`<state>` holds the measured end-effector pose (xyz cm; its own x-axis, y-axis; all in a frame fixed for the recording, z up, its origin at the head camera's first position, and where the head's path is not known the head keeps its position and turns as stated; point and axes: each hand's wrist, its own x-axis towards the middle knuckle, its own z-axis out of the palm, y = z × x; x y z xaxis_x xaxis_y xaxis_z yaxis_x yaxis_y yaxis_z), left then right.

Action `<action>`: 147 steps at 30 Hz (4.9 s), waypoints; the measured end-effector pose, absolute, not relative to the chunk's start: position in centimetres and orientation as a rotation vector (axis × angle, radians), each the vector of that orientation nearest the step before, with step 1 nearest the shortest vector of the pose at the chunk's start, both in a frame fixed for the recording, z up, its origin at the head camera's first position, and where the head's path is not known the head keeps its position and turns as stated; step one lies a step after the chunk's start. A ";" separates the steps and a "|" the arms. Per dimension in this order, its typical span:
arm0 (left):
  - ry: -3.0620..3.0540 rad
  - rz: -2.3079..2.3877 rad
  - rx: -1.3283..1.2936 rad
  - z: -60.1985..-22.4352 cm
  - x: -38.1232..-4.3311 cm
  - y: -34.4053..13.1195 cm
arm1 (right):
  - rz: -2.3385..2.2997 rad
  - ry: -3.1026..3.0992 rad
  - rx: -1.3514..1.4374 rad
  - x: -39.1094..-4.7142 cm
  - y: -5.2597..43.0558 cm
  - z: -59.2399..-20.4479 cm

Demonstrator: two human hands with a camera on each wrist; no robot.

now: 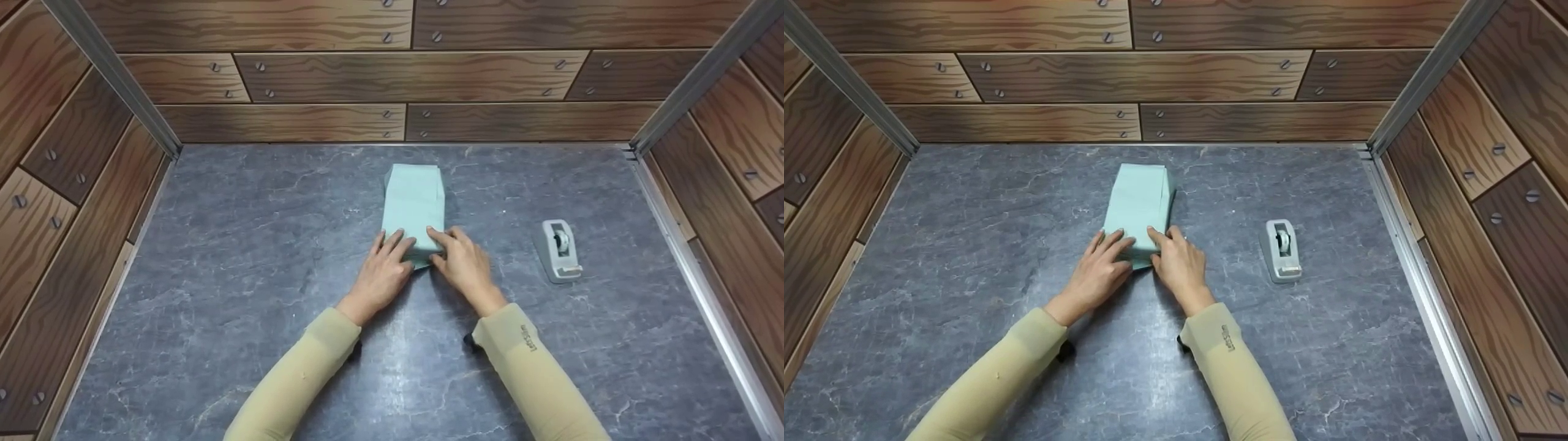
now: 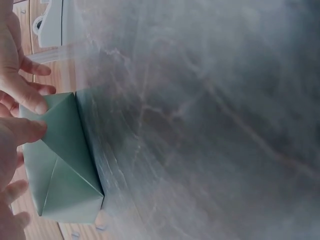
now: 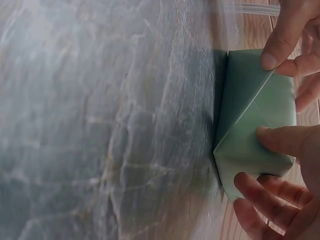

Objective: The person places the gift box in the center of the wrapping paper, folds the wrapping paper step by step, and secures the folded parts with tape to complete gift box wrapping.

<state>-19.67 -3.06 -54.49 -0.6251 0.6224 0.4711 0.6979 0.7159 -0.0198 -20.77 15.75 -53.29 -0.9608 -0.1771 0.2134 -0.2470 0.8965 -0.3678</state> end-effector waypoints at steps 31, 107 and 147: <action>-2.445 -0.171 -0.930 -53.5 -20.7 -1.7 | 0.654 -2.869 0.391 -20.7 16.4 -53.7; -2.674 -0.537 -0.835 -53.8 -22.6 -4.4 | 1.216 -2.734 0.488 -19.3 20.7 -52.8; -2.686 -0.572 -0.807 -53.6 -22.5 -4.2 | 0.964 -2.784 -0.592 -16.7 35.5 -53.1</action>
<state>-22.49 -4.24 -53.63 -0.8056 0.4637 0.3689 0.5737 0.7658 0.2904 -16.66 35.52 -53.14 -0.9135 0.4069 0.0006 0.3194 0.7180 -0.6185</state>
